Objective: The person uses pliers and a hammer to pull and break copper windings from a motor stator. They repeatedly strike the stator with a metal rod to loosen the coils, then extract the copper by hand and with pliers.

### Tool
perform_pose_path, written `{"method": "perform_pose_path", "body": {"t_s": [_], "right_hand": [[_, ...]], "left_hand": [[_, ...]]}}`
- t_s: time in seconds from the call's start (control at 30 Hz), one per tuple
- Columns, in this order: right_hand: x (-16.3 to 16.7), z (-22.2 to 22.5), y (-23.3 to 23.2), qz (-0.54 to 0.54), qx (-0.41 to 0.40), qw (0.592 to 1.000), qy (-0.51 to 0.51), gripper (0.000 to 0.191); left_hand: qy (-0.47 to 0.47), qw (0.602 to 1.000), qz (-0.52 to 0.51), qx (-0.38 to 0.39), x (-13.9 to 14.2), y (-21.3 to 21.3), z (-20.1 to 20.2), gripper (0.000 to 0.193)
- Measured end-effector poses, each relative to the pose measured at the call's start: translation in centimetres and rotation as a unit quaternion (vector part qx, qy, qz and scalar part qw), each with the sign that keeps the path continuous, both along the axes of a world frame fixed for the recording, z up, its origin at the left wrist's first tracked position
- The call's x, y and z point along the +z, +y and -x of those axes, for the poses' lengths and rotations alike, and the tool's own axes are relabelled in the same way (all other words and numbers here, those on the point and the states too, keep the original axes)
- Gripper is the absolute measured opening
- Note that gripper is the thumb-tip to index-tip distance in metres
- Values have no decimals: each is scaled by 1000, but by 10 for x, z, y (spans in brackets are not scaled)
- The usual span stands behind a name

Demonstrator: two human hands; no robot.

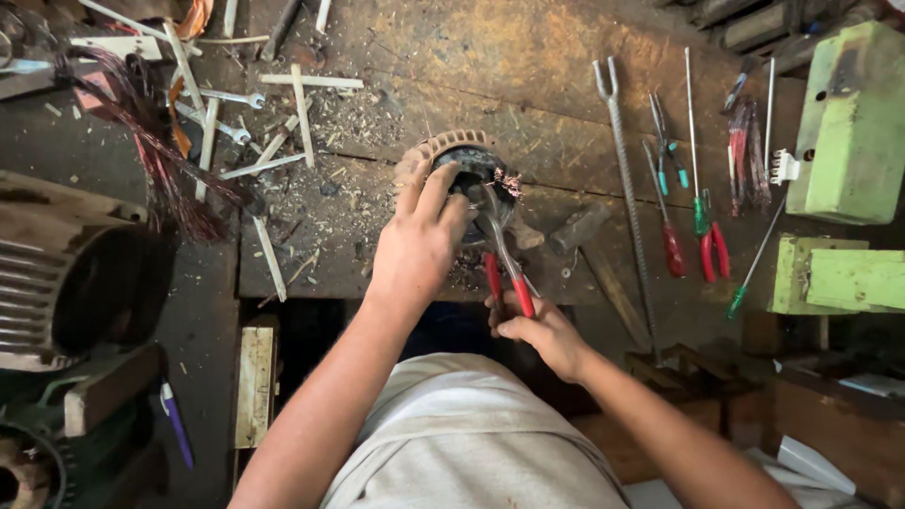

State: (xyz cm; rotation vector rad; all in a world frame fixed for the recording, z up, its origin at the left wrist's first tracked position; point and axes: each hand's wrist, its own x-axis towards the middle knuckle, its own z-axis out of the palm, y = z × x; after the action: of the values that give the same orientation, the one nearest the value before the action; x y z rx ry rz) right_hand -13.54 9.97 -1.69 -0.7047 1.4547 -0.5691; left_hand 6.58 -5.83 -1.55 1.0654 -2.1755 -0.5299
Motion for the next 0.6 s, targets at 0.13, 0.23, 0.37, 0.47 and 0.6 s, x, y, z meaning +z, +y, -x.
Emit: {"method": "perform_pose_path", "body": {"t_s": [0.13, 0.23, 0.37, 0.47, 0.6], "right_hand": [[-3, 4, -7, 42, 50, 997, -46, 37], [0, 1, -10, 30, 59, 997, -27, 35], [7, -8, -7, 43, 63, 987, 143, 42], [8, -18, 1, -71, 20, 960, 270, 50], [-6, -32, 7, -131, -110, 979, 115, 53]], "left_hand": [[5, 1000, -24, -11, 0, -2, 0, 17], [11, 1000, -9, -10, 0, -6, 0, 19], [16, 1000, 0, -18, 3, -8, 2, 22], [22, 1000, 3, -10, 6, -8, 5, 22], [34, 999, 7, -3, 10, -4, 6, 21]]}}
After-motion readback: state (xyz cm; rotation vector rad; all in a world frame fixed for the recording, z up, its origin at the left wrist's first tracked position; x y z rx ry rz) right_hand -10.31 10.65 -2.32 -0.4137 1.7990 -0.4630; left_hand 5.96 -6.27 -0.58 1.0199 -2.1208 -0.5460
